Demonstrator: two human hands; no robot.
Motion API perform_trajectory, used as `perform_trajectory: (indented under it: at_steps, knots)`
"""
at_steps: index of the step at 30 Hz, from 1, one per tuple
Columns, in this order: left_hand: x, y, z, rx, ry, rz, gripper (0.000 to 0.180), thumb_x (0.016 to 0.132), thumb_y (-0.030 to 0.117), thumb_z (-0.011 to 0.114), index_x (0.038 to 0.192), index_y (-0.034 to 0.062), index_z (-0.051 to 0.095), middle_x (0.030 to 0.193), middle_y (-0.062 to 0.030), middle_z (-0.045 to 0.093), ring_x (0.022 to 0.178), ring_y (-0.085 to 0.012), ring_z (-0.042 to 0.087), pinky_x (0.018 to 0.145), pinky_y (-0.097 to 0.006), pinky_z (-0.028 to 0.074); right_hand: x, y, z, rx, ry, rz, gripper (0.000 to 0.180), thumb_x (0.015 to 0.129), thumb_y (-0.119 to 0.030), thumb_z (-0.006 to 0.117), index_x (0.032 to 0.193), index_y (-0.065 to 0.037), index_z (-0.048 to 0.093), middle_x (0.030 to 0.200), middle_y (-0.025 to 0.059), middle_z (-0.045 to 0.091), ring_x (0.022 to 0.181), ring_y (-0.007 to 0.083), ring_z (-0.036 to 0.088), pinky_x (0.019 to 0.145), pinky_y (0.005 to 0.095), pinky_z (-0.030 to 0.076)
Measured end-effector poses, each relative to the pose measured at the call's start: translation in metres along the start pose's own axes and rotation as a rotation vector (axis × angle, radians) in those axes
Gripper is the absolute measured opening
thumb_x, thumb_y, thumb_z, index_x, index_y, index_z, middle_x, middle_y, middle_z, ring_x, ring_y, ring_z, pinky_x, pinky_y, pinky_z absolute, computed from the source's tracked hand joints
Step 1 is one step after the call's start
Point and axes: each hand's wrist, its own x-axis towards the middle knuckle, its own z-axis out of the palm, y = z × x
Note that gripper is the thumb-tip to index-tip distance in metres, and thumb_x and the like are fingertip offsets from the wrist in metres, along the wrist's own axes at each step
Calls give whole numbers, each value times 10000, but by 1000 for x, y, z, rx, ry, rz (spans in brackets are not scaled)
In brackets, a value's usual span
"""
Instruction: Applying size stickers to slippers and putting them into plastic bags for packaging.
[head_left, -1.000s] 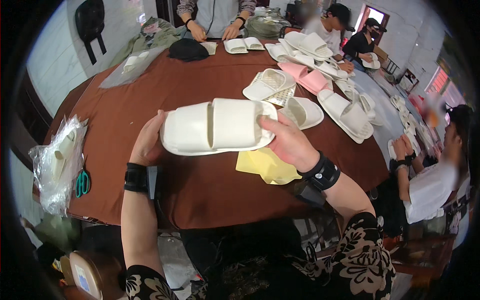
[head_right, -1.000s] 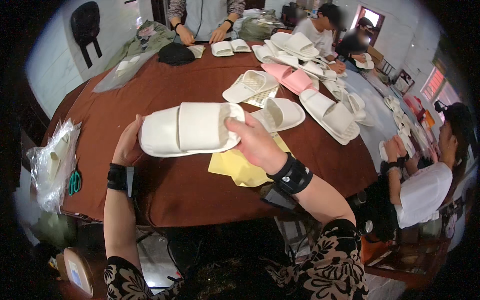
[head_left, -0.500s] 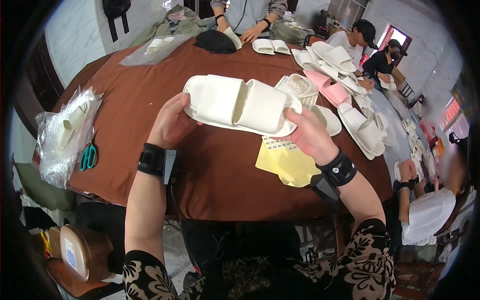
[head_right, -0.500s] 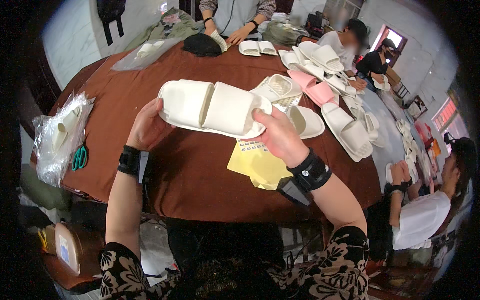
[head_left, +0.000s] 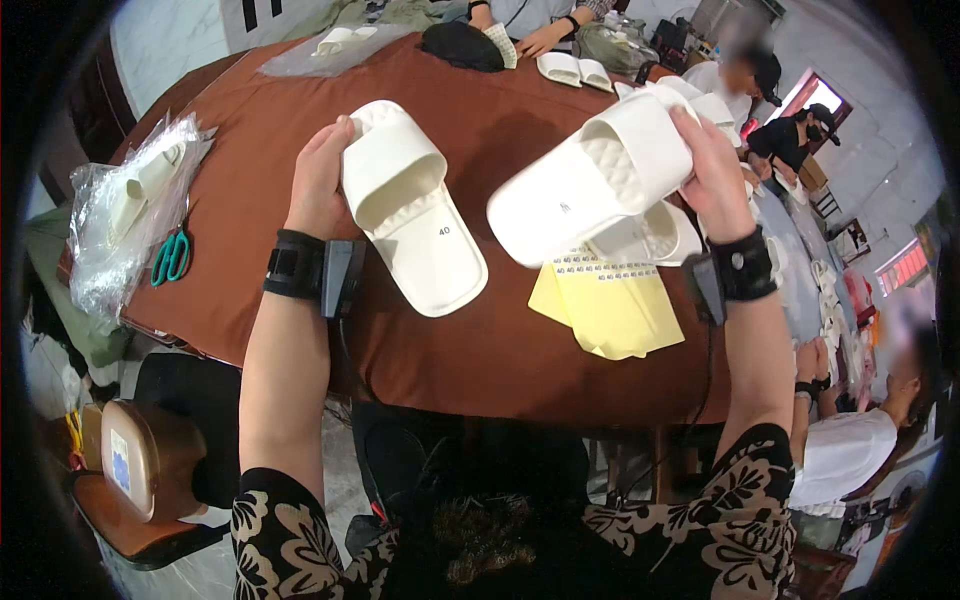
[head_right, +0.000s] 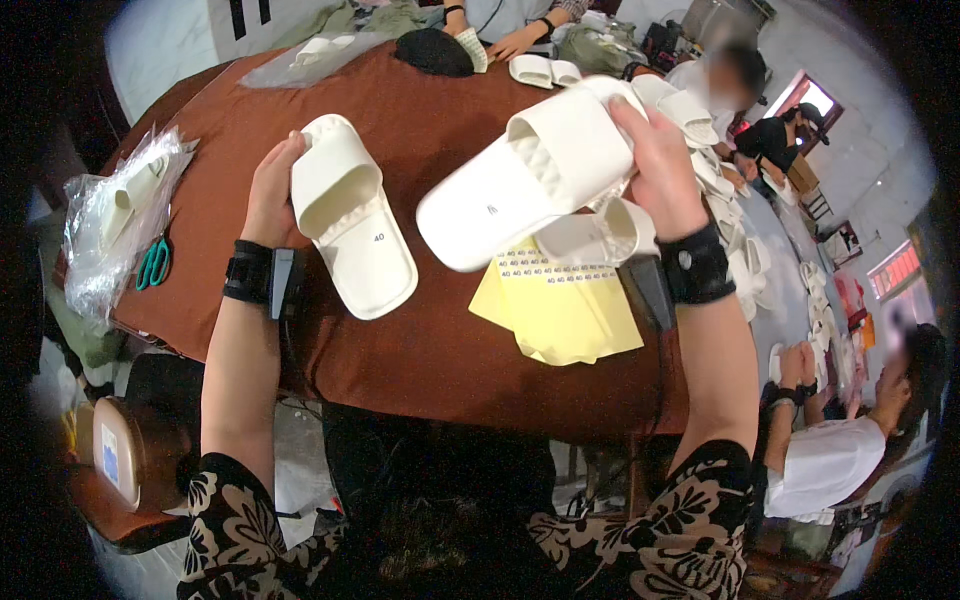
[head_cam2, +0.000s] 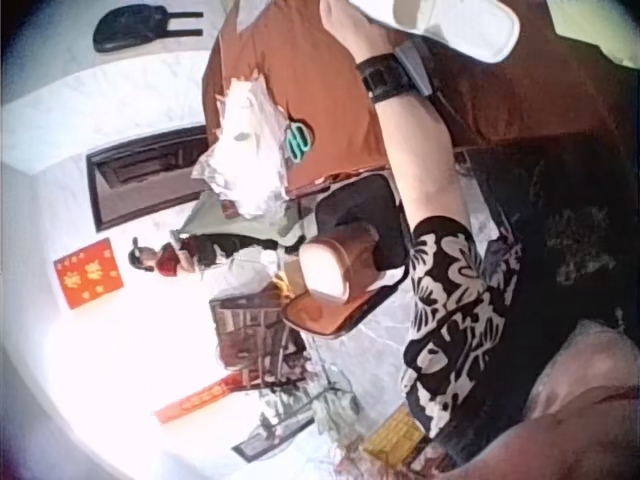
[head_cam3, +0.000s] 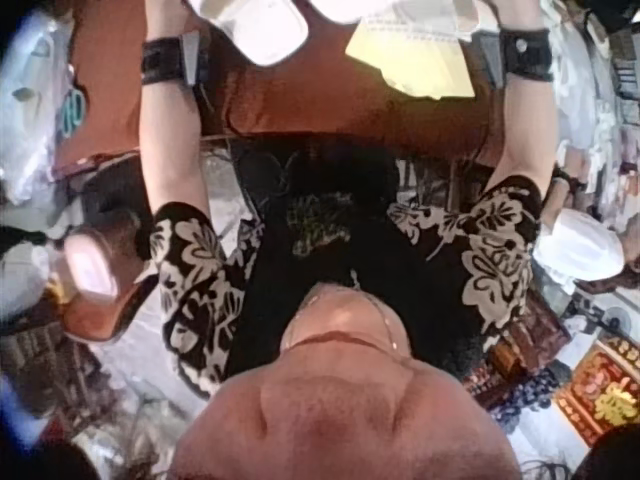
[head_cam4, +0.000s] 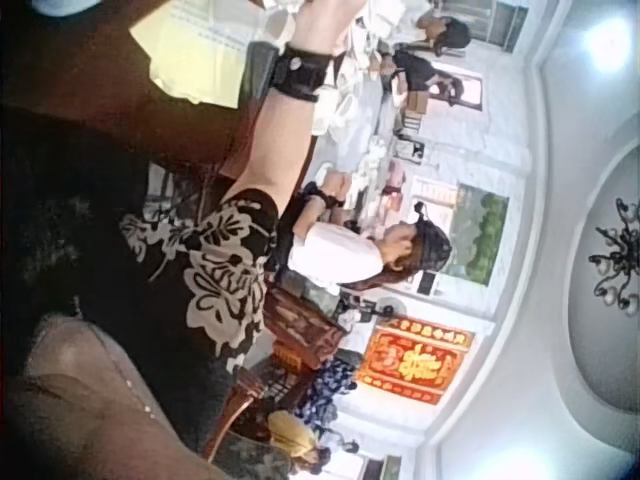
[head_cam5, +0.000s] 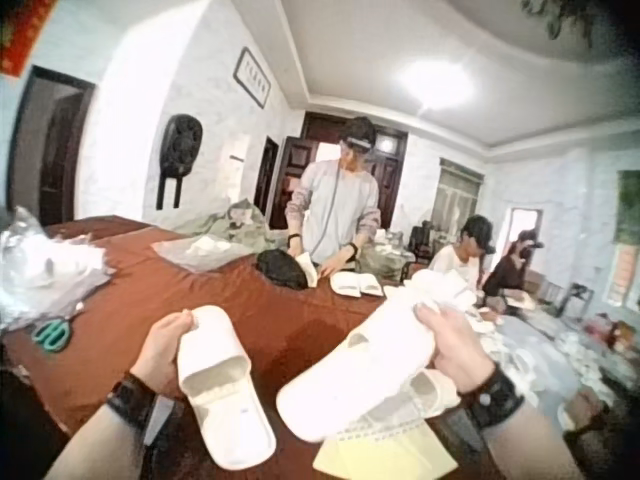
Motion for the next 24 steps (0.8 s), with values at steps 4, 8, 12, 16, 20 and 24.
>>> perform_trajectory:
  at_steps: [4, 8, 12, 16, 20, 24]
  knots:
    - [-7, -5, 10, 12, 32, -90, 200, 942, 198, 603, 1008, 9, 611, 903, -60, 647, 781, -149, 630, 698, -301, 538, 30, 13, 35, -184, -168, 30, 370, 893, -249, 646, 1118, 43, 609, 1001, 81, 669, 849, 124, 644, 736, 261, 514]
    - [-15, -10, 25, 29, -9, -148, 183, 944, 185, 599, 1007, 14, 607, 874, -53, 648, 742, -143, 628, 655, -305, 545, 56, 43, 69, -349, -363, 15, 362, 865, -263, 675, 1059, 41, 638, 922, 65, 672, 835, 113, 628, 722, 244, 496]
    - [-15, -18, 27, 140, -17, -146, 214, 960, 203, 571, 1004, -4, 600, 859, -60, 647, 714, -137, 619, 621, -289, 528, 71, 67, 96, -483, -313, -133, 344, 903, -258, 629, 1109, 16, 611, 977, 34, 645, 900, 86, 582, 798, 243, 462]
    - [-7, -28, 16, 304, 16, -76, 268, 961, 204, 549, 1064, -38, 599, 895, -76, 647, 777, -148, 617, 682, -300, 514, 58, 83, 107, -627, -209, -354, 318, 840, -203, 661, 1064, 22, 642, 950, 118, 689, 871, 177, 633, 793, 307, 502]
    - [6, -45, -3, 484, 68, 21, 272, 937, 203, 561, 1118, 5, 604, 1004, -94, 646, 924, -218, 604, 810, -368, 489, 23, 84, 107, -523, -361, -246, 263, 848, -139, 635, 1053, 26, 629, 933, 108, 684, 844, 170, 639, 766, 305, 509]
    - [0, -45, 4, 1256, 121, 517, 254, 879, 198, 605, 1121, 124, 633, 1176, -92, 600, 1104, -326, 516, 940, -462, 402, -20, 91, 96, -607, -482, -78, 222, 884, -81, 604, 1085, 14, 598, 963, 27, 624, 872, 83, 575, 766, 241, 491]
